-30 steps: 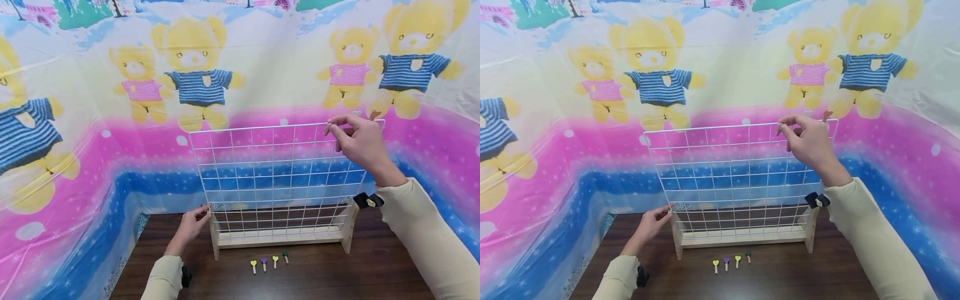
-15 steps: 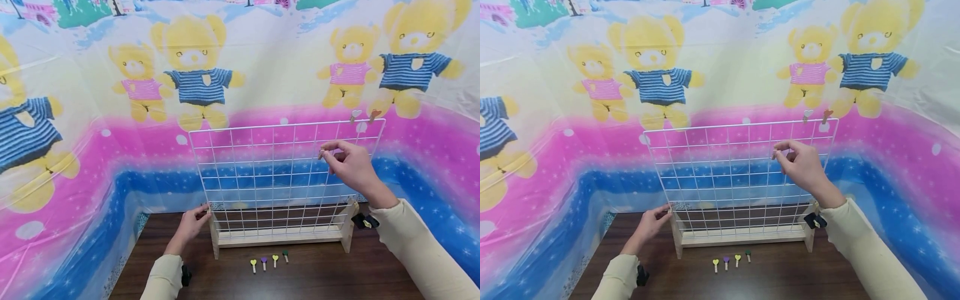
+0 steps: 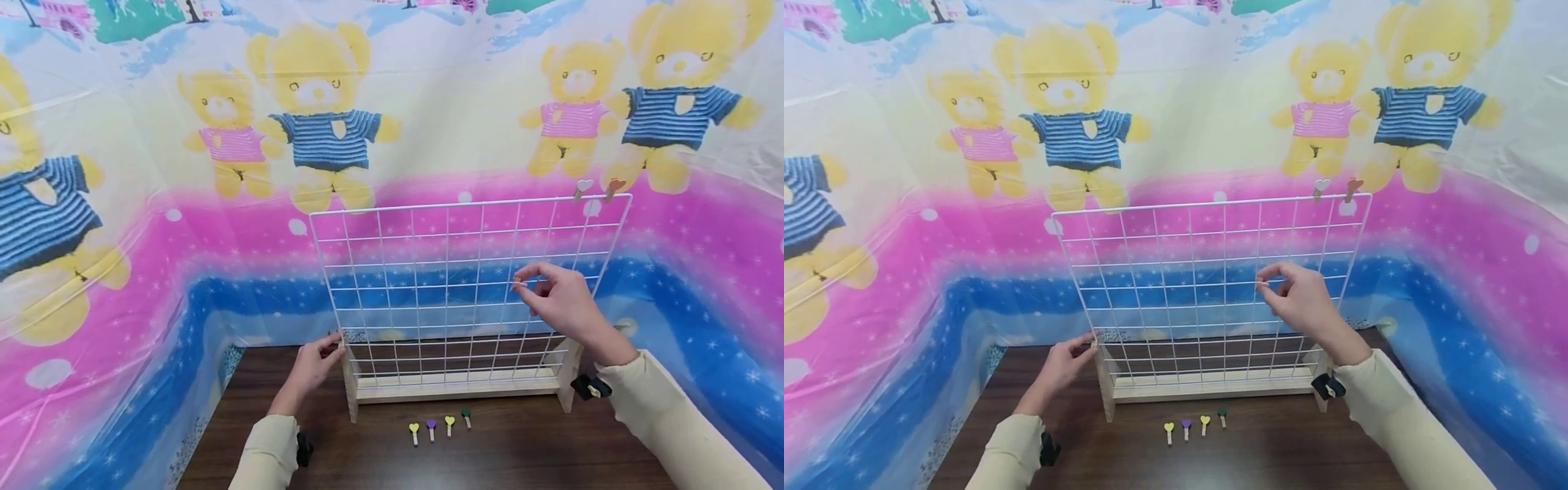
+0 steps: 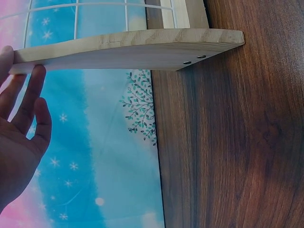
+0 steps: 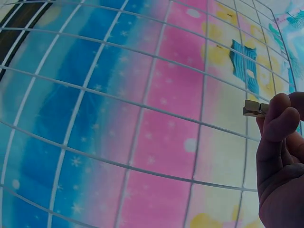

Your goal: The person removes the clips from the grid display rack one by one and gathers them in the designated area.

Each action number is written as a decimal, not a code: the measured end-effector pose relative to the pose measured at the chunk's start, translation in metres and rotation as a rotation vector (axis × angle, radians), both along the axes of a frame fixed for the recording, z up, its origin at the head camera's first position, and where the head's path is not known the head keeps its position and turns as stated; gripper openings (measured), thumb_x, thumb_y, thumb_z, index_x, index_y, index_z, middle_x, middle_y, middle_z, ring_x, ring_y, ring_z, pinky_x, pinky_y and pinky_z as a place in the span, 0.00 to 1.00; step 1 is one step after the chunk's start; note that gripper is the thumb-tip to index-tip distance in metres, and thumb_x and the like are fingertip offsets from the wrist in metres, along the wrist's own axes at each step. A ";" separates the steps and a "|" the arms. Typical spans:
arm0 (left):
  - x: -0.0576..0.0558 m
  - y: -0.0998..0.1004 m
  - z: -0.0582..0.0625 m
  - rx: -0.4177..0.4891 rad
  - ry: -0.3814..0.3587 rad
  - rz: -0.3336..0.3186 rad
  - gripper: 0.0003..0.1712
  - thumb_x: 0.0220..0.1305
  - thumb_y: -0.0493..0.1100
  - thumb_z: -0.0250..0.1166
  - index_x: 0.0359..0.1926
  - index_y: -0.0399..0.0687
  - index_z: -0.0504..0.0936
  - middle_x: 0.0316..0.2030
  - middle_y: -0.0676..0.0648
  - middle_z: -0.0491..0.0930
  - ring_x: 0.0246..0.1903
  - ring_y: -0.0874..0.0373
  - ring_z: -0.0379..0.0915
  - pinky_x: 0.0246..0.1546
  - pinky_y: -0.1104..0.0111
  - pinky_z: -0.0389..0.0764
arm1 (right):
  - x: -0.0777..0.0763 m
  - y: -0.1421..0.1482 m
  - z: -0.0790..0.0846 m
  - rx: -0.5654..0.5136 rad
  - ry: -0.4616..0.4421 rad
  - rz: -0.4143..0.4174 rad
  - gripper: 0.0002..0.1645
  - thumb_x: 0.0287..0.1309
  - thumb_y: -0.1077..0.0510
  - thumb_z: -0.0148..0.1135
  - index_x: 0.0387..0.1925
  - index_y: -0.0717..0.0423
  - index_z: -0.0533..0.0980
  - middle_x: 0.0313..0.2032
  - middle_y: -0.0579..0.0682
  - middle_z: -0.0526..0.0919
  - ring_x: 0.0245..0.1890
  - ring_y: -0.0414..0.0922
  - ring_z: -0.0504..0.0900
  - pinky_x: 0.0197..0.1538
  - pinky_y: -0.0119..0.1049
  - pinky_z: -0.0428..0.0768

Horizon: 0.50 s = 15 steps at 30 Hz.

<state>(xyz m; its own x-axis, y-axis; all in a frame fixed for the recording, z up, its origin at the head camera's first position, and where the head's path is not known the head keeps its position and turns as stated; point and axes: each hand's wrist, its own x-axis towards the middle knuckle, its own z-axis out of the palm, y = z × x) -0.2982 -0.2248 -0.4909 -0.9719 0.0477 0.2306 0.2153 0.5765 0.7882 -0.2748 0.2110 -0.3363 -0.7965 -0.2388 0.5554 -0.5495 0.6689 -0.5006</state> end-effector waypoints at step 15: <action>-0.002 -0.001 -0.003 0.004 0.001 0.001 0.22 0.64 0.39 0.63 0.59 0.47 0.77 0.44 0.40 0.81 0.35 0.56 0.75 0.29 0.67 0.75 | -0.003 -0.002 -0.066 0.017 -0.116 0.081 0.08 0.62 0.57 0.62 0.42 0.51 0.77 0.23 0.42 0.79 0.13 0.39 0.73 0.14 0.33 0.68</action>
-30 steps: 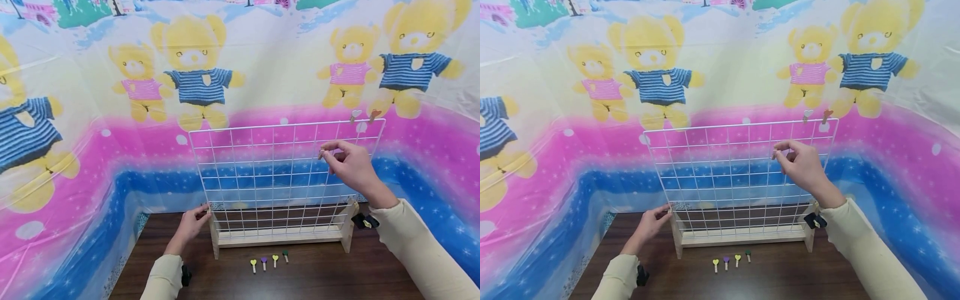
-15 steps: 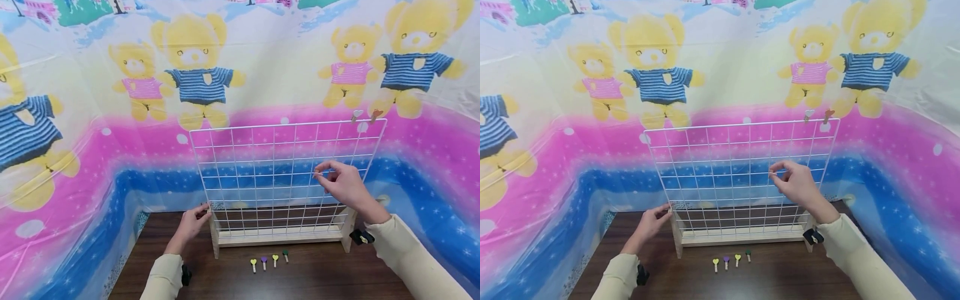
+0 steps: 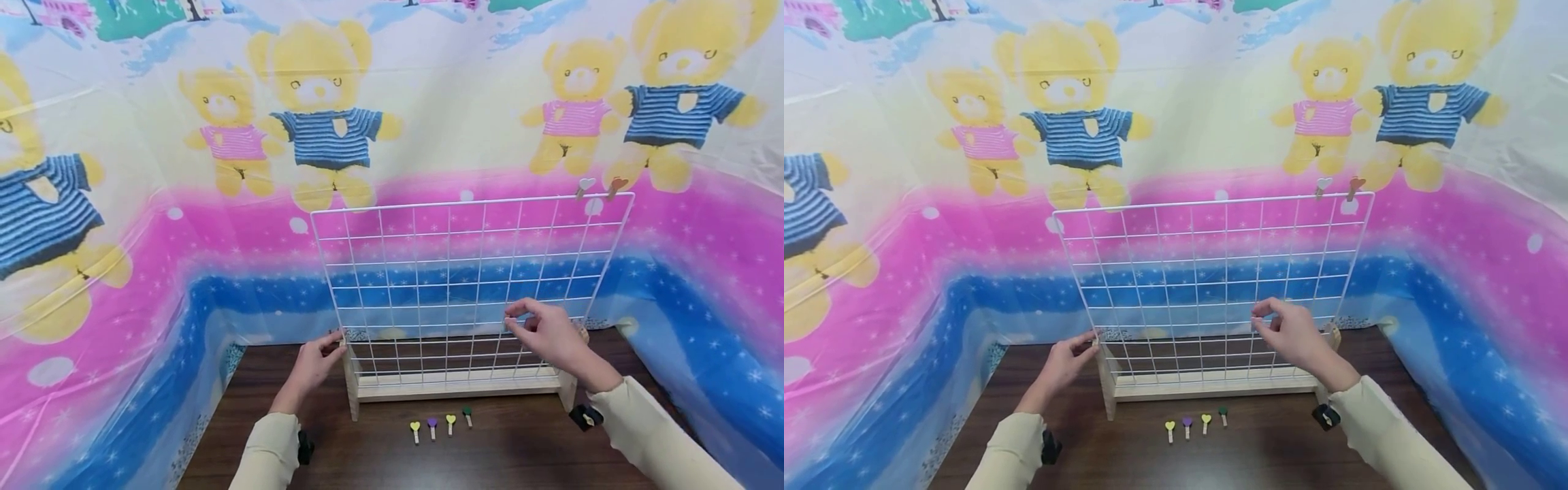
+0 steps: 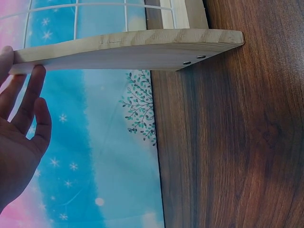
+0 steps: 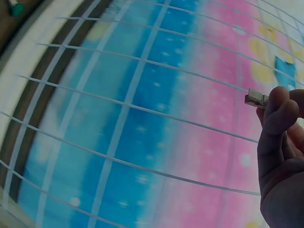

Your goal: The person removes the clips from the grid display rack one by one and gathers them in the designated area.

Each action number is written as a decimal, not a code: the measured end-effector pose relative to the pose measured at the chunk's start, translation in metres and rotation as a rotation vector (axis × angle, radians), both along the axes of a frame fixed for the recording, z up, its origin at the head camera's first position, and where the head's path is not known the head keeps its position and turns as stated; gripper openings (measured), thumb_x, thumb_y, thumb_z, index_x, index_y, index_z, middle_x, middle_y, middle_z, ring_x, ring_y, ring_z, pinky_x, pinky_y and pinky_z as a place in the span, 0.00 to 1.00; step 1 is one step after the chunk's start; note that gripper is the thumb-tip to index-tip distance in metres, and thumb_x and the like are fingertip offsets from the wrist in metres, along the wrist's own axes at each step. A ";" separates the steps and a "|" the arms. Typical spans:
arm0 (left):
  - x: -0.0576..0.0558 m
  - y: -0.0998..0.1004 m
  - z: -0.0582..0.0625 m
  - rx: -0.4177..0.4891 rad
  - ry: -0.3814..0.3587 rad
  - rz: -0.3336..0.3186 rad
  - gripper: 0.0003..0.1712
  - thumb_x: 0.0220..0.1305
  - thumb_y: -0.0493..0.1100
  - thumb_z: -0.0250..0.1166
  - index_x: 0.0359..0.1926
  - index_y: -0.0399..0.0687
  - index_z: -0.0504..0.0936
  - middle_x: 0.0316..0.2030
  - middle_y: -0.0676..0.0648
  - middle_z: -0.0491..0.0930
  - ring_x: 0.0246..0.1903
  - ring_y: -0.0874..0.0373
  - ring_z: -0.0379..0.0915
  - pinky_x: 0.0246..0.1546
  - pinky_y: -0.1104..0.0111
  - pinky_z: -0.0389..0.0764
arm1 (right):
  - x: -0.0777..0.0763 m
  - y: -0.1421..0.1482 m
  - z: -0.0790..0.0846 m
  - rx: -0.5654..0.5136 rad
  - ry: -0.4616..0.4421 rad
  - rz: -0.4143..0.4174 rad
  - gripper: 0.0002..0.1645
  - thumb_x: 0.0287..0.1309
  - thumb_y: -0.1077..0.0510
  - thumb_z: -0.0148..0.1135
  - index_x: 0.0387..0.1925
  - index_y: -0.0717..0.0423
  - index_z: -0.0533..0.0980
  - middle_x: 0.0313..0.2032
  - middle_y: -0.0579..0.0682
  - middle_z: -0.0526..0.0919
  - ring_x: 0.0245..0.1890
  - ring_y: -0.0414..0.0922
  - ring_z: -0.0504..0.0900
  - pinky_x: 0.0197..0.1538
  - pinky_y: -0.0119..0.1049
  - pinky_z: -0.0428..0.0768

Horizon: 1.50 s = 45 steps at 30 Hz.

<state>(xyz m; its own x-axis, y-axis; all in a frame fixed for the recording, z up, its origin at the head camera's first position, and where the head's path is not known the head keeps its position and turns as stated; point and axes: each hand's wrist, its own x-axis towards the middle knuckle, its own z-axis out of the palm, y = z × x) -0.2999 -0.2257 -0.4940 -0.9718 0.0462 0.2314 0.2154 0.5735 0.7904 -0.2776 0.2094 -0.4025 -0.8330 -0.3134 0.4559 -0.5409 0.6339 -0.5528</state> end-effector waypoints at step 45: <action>0.000 0.000 0.002 -0.012 -0.032 0.008 0.22 0.64 0.39 0.63 0.60 0.50 0.77 0.48 0.40 0.80 0.39 0.54 0.75 0.31 0.66 0.76 | -0.016 -0.027 -0.195 0.086 -0.462 0.080 0.05 0.61 0.65 0.59 0.36 0.62 0.79 0.24 0.45 0.76 0.15 0.40 0.73 0.20 0.33 0.73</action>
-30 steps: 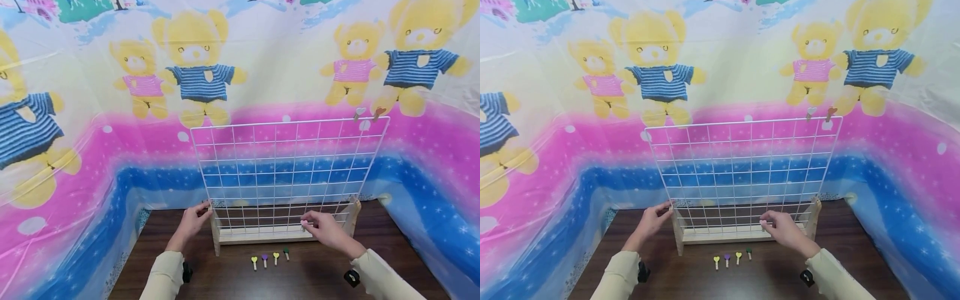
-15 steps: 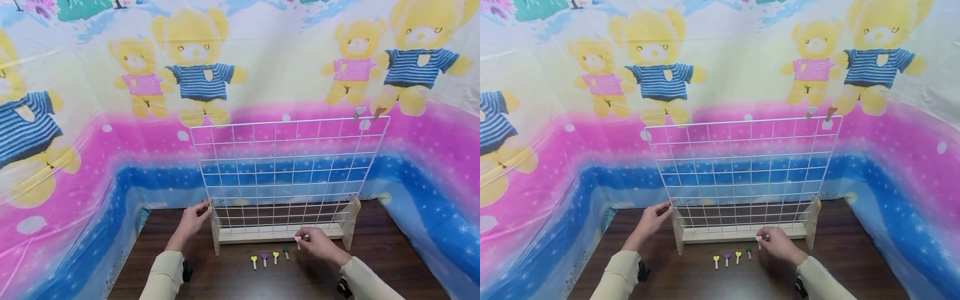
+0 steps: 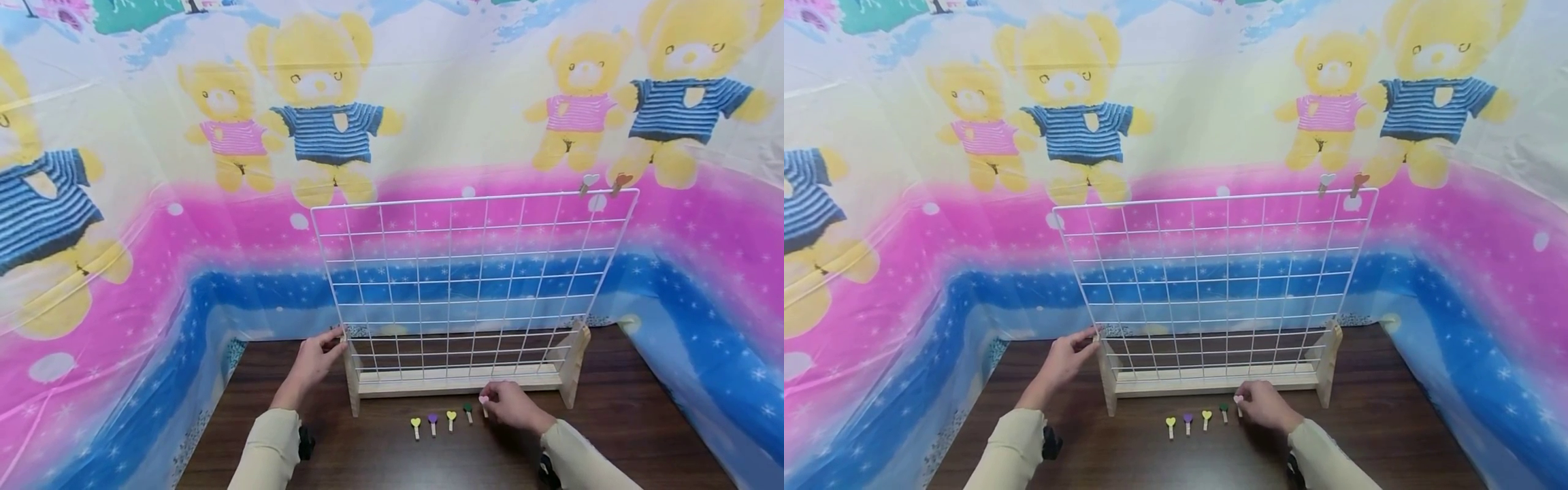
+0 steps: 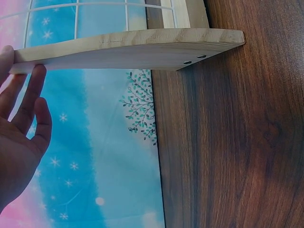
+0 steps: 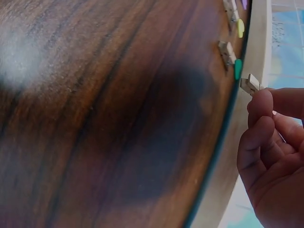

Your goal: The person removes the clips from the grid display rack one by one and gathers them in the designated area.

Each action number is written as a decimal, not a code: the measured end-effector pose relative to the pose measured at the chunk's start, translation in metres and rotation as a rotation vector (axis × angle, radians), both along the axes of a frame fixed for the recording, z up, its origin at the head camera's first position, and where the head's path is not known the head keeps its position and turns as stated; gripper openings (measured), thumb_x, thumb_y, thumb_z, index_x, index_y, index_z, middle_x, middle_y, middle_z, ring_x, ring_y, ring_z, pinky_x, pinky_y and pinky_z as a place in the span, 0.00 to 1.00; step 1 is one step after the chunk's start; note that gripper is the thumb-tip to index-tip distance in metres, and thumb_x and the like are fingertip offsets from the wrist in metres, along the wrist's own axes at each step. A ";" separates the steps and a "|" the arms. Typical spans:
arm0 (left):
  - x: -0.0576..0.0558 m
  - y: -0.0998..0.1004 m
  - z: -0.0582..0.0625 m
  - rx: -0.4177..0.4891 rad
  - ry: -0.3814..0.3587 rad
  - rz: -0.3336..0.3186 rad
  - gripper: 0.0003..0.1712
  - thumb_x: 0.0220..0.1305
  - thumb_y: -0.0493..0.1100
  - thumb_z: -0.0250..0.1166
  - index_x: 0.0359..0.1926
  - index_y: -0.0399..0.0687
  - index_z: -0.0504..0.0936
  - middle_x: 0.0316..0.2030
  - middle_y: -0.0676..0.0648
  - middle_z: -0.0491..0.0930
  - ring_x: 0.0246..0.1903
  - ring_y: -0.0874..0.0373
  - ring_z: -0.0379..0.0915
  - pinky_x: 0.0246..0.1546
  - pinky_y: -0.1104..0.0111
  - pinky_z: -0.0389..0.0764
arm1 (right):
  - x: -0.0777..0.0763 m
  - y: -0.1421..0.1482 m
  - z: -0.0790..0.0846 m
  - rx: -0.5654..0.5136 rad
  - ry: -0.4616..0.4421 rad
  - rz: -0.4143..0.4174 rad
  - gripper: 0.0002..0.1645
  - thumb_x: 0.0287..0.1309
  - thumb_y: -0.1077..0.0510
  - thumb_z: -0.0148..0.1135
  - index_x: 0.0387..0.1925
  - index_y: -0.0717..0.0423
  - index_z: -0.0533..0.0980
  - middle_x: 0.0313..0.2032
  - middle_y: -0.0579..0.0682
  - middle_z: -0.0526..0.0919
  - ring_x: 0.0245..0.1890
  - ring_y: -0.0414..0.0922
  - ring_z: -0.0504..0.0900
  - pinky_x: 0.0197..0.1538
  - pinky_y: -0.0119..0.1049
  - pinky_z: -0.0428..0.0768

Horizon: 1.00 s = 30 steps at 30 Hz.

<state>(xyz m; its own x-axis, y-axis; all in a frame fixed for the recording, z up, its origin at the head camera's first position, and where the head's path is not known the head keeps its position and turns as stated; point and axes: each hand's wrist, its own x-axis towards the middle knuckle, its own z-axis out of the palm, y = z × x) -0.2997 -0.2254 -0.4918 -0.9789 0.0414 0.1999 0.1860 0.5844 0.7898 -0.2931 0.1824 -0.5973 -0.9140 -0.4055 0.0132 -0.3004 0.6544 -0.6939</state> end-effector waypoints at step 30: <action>-0.001 0.001 0.001 0.005 0.014 0.001 0.22 0.63 0.39 0.64 0.59 0.48 0.78 0.50 0.38 0.78 0.39 0.54 0.76 0.31 0.67 0.77 | -0.008 -0.003 -0.027 0.153 0.066 -0.063 0.04 0.59 0.61 0.62 0.29 0.57 0.79 0.24 0.42 0.76 0.25 0.39 0.72 0.33 0.39 0.72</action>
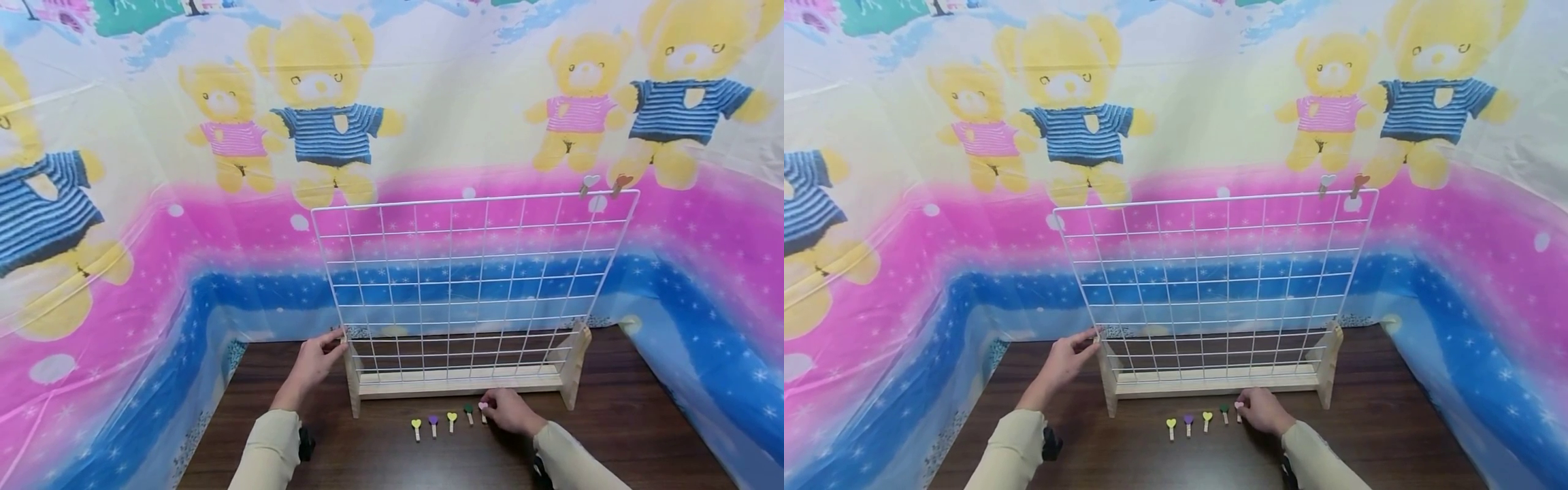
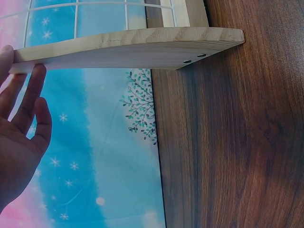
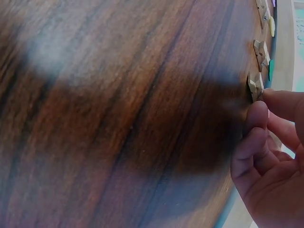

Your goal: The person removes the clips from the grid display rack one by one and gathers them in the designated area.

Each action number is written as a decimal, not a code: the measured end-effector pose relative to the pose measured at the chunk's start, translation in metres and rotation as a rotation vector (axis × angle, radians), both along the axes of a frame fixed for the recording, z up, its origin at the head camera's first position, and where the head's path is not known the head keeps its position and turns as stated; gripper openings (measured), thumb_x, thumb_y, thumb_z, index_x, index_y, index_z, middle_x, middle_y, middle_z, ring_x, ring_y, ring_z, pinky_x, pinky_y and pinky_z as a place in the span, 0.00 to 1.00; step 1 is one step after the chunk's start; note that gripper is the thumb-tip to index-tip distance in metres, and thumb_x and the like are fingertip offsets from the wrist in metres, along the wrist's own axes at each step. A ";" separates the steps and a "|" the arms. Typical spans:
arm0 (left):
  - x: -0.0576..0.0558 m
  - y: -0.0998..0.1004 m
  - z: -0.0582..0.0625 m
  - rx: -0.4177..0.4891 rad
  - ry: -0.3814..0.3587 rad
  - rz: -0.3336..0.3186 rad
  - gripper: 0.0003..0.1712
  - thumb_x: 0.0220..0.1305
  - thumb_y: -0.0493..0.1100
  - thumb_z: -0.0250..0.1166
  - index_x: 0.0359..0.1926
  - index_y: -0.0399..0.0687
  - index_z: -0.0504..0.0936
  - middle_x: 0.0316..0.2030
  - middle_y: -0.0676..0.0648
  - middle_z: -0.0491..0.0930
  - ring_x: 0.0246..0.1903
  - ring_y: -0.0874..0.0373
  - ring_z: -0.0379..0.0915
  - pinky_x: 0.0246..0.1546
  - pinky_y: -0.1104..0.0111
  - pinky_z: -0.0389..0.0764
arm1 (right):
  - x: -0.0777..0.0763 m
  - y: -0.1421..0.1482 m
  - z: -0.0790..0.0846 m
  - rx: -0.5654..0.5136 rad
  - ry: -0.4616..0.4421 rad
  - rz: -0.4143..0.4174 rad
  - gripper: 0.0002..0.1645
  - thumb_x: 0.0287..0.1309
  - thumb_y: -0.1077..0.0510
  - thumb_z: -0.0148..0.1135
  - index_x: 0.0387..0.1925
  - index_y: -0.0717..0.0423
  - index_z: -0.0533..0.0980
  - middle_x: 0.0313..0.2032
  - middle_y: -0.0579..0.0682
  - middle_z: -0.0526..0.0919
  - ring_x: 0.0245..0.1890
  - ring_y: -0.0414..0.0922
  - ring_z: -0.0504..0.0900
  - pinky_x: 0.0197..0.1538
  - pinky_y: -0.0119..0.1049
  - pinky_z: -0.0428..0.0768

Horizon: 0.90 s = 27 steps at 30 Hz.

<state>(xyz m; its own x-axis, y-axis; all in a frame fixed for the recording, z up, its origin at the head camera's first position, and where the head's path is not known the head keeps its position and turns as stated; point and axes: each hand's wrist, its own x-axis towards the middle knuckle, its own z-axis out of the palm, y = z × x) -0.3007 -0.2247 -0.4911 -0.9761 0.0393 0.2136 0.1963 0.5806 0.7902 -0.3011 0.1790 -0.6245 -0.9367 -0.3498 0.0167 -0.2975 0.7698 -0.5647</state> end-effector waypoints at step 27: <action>0.001 0.000 0.000 -0.023 -0.007 0.000 0.23 0.64 0.39 0.63 0.60 0.49 0.77 0.47 0.41 0.80 0.36 0.55 0.74 0.29 0.68 0.76 | 0.010 0.038 0.058 0.017 0.193 -0.007 0.06 0.54 0.63 0.67 0.36 0.55 0.81 0.31 0.42 0.81 0.32 0.39 0.79 0.34 0.37 0.76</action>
